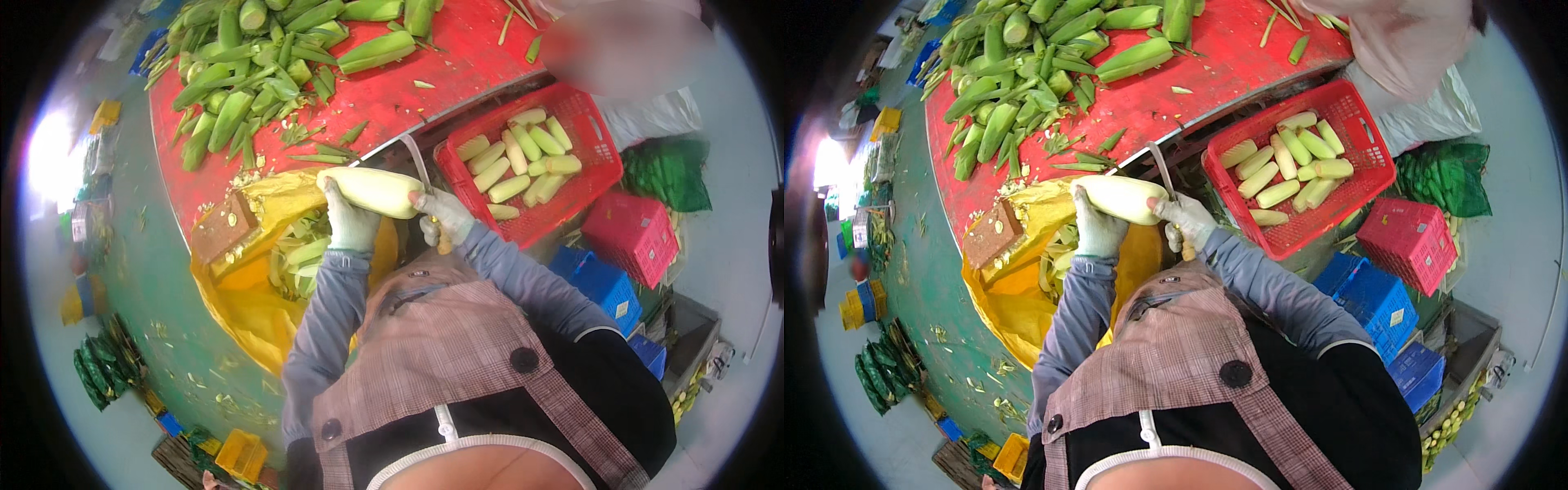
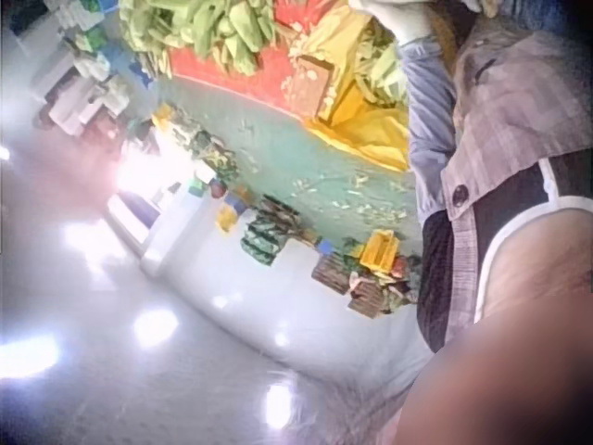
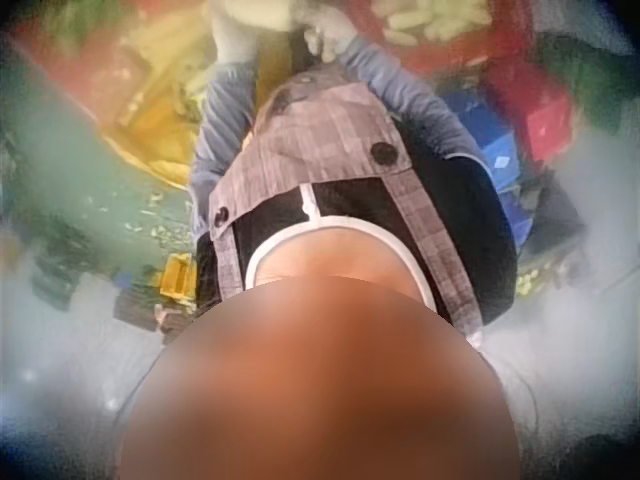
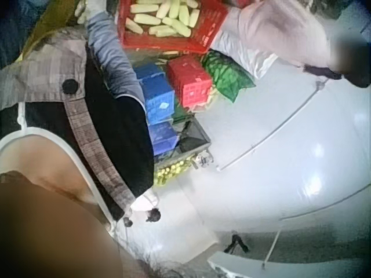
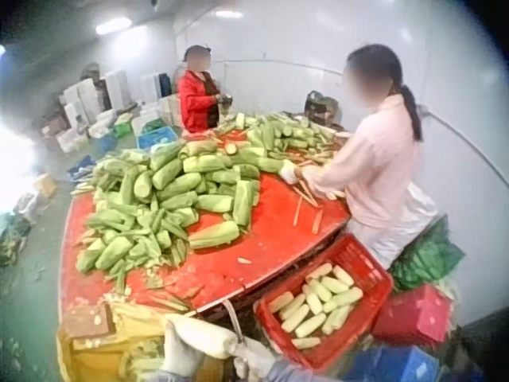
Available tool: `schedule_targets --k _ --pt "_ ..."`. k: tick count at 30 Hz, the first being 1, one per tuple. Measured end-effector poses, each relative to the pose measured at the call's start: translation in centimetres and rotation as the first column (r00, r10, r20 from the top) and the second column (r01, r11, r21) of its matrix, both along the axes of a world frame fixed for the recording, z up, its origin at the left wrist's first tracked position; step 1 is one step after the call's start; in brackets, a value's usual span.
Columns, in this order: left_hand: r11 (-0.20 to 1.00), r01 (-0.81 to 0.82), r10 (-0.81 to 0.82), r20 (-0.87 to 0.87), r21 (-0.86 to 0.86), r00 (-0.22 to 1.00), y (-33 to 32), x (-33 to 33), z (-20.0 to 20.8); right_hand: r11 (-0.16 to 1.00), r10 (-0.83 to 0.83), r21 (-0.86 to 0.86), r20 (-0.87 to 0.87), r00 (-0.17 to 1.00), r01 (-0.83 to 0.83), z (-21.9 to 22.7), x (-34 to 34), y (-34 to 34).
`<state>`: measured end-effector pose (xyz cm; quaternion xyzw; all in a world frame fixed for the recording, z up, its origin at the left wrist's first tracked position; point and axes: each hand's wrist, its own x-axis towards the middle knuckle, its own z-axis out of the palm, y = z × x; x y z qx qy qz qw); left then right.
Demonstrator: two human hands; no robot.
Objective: The person peels corn cobs by hand, removing the green husks and silk. They use a knife to trim the ends of the cobs and place the cleaned corn into a red plastic basket. The person works at a red table in a busy processing area.
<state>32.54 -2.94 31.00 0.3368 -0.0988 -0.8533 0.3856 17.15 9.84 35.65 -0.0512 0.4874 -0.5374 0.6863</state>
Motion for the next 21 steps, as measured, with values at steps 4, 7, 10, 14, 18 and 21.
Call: schedule_targets --k 4,7,10,14,18,21 --pt "0.963 -0.078 0.105 0.091 -0.260 0.990 2.2 6.6 0.0 0.986 0.106 -0.105 -0.177 0.978 -0.126 0.4 1.5 -1.8" --pt "0.668 0.218 0.593 0.686 -0.712 0.422 5.4 11.7 4.3 0.929 0.224 -0.192 -0.388 0.894 -0.316 2.1 2.0 -3.3" --pt "0.250 0.849 0.668 0.718 -0.465 0.196 5.0 12.0 11.6 0.802 0.284 -0.255 -0.633 0.720 -0.540 0.6 3.6 -4.3" --pt "0.382 0.881 0.334 0.930 -0.280 0.151 4.7 14.2 12.5 0.608 0.418 -0.116 -0.795 0.441 -0.785 5.7 7.9 -6.4" --pt "0.691 0.617 0.166 0.914 -0.376 0.371 7.5 17.9 10.4 0.522 0.282 -0.136 -0.904 0.321 -0.842 6.0 9.1 -5.7" --pt "0.770 0.508 0.142 0.880 -0.386 0.454 9.5 18.8 10.1 0.351 0.087 0.010 -0.996 0.022 -0.936 5.1 10.8 -5.5"
